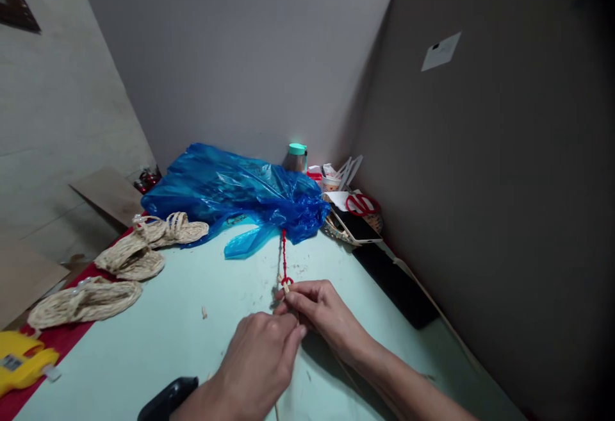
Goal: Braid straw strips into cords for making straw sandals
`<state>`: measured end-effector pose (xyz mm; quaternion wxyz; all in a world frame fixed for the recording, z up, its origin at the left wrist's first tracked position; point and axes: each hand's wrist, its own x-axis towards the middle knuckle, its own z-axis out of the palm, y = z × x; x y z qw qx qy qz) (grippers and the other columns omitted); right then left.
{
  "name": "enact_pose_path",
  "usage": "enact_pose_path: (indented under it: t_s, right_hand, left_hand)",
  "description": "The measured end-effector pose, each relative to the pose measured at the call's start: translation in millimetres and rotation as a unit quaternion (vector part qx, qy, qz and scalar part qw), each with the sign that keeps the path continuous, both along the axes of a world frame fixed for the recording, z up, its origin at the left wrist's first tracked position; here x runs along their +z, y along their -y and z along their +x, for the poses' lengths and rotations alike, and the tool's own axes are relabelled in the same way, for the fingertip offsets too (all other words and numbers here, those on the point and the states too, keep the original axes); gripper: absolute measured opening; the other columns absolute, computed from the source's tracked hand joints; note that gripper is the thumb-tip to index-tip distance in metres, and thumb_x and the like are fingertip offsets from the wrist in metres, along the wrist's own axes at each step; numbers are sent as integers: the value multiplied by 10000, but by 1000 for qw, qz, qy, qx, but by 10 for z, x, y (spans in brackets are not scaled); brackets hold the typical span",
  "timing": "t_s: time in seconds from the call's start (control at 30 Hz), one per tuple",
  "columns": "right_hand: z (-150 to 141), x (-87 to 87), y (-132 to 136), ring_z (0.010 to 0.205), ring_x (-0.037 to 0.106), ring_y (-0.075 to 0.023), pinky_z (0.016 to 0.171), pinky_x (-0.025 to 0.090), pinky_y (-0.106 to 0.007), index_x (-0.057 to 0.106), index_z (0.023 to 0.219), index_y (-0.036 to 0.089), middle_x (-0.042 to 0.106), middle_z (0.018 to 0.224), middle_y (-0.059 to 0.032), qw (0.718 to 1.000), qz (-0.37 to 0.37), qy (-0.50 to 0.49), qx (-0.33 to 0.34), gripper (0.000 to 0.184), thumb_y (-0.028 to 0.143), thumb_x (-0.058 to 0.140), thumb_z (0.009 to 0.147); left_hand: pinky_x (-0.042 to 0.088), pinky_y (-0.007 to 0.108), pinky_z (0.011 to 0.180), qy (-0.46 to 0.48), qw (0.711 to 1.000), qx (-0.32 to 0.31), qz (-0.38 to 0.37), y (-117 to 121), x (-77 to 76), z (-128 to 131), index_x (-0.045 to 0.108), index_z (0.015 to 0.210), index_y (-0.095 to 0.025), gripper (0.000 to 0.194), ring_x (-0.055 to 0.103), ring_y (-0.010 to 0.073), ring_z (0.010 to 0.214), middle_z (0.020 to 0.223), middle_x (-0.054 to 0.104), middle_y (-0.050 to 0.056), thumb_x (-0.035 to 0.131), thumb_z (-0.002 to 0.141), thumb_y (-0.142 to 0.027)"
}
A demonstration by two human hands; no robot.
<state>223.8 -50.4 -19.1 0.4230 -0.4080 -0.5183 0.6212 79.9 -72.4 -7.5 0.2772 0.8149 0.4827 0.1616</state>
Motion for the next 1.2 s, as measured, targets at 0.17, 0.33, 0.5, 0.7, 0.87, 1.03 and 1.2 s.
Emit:
enact_pose_path:
  t_s: [0.17,0.33,0.5,0.7,0.87,1.03,1.2]
  right_hand:
    - [5,-7,-9,512,279,-79,480,198,-218,680,679,113,446,558,20,999,23,32,12,318,343,561,863]
    - [-11,17,1,486,341,-94,501,250,-222,652,713,126,474,509,17,998,34,-17,55,322,300,462,907]
    - [37,65,17,517,406,-100,537,298,-219,626,707,150,567,592,9,987,102,119,45,273,195,431,892]
    - [54,105,68,624,547,-131,594,323,-231,594,806,176,650,713,-16,894,247,373,-6,241,147,376,903]
    - [41,81,103,540,506,-138,541,246,-262,553,754,170,619,642,-42,817,287,497,-44,197,195,412,890]
    - [39,59,151,523,515,-131,539,242,-264,516,749,181,613,619,-21,793,328,512,-26,191,199,397,898]
    - [45,19,193,528,512,-147,528,219,-291,542,899,161,618,658,-28,741,402,536,41,153,133,401,846]
  left_hand:
    - [394,321,692,184,972,143,6,-186,64,-80,517,726,-203,234,563,198,739,758,589,31,457,889,-359]
    - [378,250,542,389,879,51,-271,-329,-73,-27,476,833,-185,208,474,112,510,599,446,-59,504,841,-390]
    - [139,216,419,368,888,54,-271,-344,-124,-9,492,795,-167,264,252,59,425,548,428,-63,513,819,-429]
    - [173,234,425,333,916,81,-210,-372,-200,-20,544,735,-167,242,264,70,413,537,425,-63,522,805,-398]
    - [242,253,508,313,932,94,-155,-350,-211,-16,465,539,-190,292,328,107,490,488,384,-59,537,788,-324]
    - [257,260,529,315,930,108,-157,-334,-221,-44,477,467,-183,313,384,116,505,477,446,-38,529,764,-268]
    - [146,252,437,358,899,116,-225,-262,-209,-64,478,559,-192,249,247,79,403,430,316,-90,519,780,-300]
